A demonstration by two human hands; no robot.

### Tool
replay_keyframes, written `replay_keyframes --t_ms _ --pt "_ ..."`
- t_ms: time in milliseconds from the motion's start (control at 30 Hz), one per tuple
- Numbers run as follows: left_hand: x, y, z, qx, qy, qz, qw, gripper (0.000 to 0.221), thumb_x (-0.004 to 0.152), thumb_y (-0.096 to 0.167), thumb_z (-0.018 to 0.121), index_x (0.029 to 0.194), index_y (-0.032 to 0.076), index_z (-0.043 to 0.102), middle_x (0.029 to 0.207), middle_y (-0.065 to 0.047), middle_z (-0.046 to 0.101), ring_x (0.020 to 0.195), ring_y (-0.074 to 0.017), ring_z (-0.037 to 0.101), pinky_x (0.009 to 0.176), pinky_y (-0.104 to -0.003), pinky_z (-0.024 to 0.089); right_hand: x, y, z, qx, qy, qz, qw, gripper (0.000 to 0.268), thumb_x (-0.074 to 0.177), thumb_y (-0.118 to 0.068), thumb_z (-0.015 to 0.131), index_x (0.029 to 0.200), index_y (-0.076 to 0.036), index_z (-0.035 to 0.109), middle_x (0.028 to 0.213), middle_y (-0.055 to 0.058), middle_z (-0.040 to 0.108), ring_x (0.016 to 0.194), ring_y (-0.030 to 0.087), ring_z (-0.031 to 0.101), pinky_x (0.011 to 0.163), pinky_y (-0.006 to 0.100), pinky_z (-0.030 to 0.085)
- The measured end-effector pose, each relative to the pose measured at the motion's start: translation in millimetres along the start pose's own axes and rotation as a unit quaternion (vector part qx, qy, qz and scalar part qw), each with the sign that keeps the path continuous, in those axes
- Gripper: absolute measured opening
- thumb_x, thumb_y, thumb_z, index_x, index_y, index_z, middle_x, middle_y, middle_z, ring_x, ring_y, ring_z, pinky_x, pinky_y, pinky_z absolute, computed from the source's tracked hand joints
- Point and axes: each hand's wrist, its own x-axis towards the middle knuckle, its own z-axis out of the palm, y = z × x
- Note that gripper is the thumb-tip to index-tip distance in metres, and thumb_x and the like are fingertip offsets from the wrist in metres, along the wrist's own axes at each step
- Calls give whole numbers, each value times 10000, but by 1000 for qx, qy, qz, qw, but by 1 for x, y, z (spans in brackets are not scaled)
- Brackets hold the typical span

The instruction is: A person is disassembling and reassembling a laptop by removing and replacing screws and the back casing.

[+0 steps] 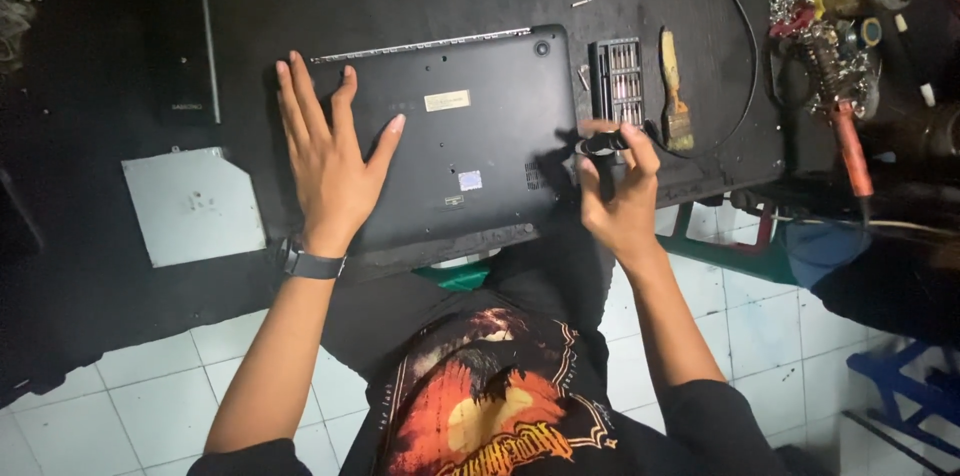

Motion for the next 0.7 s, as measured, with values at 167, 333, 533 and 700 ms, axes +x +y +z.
replay_keyframes --t_ms 167,333,533,700 --pt "-3 -2 2 -6 11 21 1000 701 1089 409 767 1570 -9 474 1651 -348 66 1543 -489 24 1248 -655 156 -19 6 4 -3 24 4 1000 678 951 102 717 1461 -61 301 1043 218 729 901 382 737 772 478 583" --pt "-3 0 -2 23 19 18 999 574 1177 445 684 1569 69 497 1669 -252 95 1572 -420 74 1302 -620 311 -17 -32 -15 53 41 0 998 818 1020 161 622 1540 -239 133 1023 296 661 890 403 700 890 509 597" --pt "-4 1 -3 14 18 20 1000 566 1184 428 693 1570 60 504 1670 -248 87 1572 -423 67 1304 -622 308 -45 -34 -18 42 22 60 997 798 988 156 638 1521 -195 159 977 236 679 903 362 712 1045 509 515" --pt "-6 0 -1 18 23 23 999 555 1195 433 694 1565 61 514 1669 -247 94 1572 -426 80 1307 -625 310 -53 -27 -19 38 11 40 998 815 970 161 665 1522 -184 175 1004 233 688 906 350 722 992 488 540"
